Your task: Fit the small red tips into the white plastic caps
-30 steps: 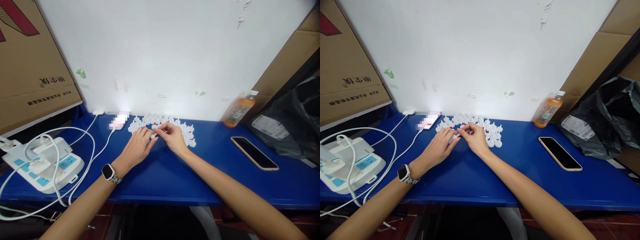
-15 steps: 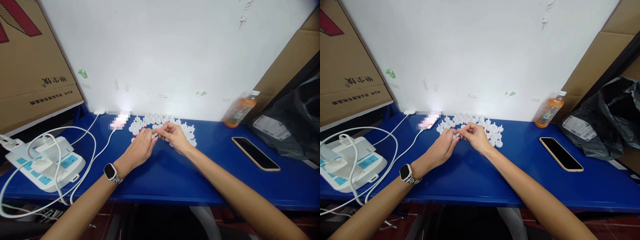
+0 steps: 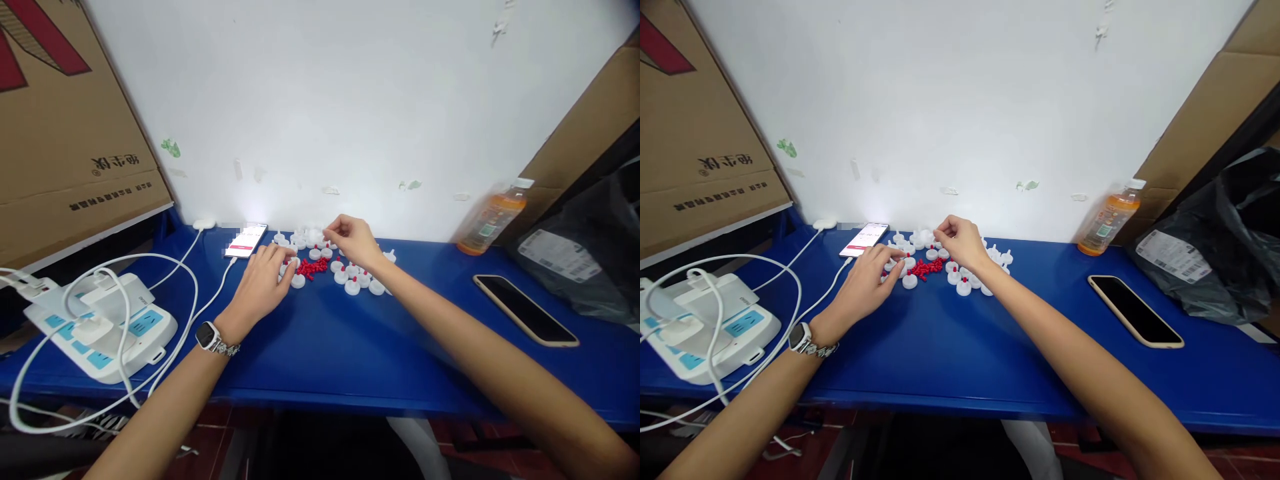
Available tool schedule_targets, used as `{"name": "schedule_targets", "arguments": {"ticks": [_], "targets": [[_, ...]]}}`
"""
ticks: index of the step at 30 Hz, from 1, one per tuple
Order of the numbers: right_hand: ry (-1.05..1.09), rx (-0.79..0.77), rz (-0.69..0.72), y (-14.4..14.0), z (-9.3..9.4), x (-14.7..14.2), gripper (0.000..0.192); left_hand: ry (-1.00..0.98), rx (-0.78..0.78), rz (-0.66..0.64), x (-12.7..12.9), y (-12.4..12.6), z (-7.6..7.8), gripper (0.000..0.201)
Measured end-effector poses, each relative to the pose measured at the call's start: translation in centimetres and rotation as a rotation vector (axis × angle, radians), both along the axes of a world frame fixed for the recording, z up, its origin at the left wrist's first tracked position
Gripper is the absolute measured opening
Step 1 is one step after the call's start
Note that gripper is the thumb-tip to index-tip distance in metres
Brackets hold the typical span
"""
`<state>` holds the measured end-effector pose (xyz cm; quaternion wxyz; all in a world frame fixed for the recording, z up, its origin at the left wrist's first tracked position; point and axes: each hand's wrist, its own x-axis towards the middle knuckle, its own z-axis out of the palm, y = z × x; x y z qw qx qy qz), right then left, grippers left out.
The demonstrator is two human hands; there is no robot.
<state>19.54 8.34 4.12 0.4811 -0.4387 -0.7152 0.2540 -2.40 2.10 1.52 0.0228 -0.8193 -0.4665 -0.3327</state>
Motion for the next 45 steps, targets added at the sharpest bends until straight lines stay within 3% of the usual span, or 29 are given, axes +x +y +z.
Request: {"name": "schedule_targets", "arguments": {"ticks": [4, 9, 17, 26, 33, 38, 42, 45], "targets": [[-0.298, 0.028, -0.042, 3.1, -0.5, -2.0, 0.007, 0.038, -0.024, 0.007, -0.6, 0.0, 0.1, 0.019], [-0.630, 0.049, -0.004, 4.7, -1.2, -3.6, 0.007, 0.066, -0.055, -0.004, -0.5, -0.1, 0.3, 0.016], [-0.866, 0.046, 0.020, 5.1, -0.2, -3.5, 0.015, 0.064, -0.085, 0.027, -1.1, 0.5, -0.2, 0.017], [-0.855, 0.088, -0.037, 5.8, -0.6, -5.3, 0.028, 0.044, -0.078, 0.116, -1.1, 0.3, 0.0, 0.013], [-0.769, 0.083, -0.013, 6.1, -0.6, -6.6, 0.018, 0.040, -0.087, 0.117, -1.2, 0.6, -0.2, 0.014], [-0.460, 0.115, -0.050, 3.2, 0.0, -4.8, 0.016, -0.021, -0.021, 0.130, -0.6, 0.3, -0.4, 0.016], [-0.222, 0.046, 0.031, -0.5, -0.1, -3.2, 0.019, -0.063, 0.019, 0.119, 0.3, -0.3, -0.5, 0.036], [-0.116, -0.027, 0.113, -2.8, -0.8, -2.4, 0.024, 0.007, -0.037, 0.053, 0.7, -0.5, -0.6, 0.034]]}}
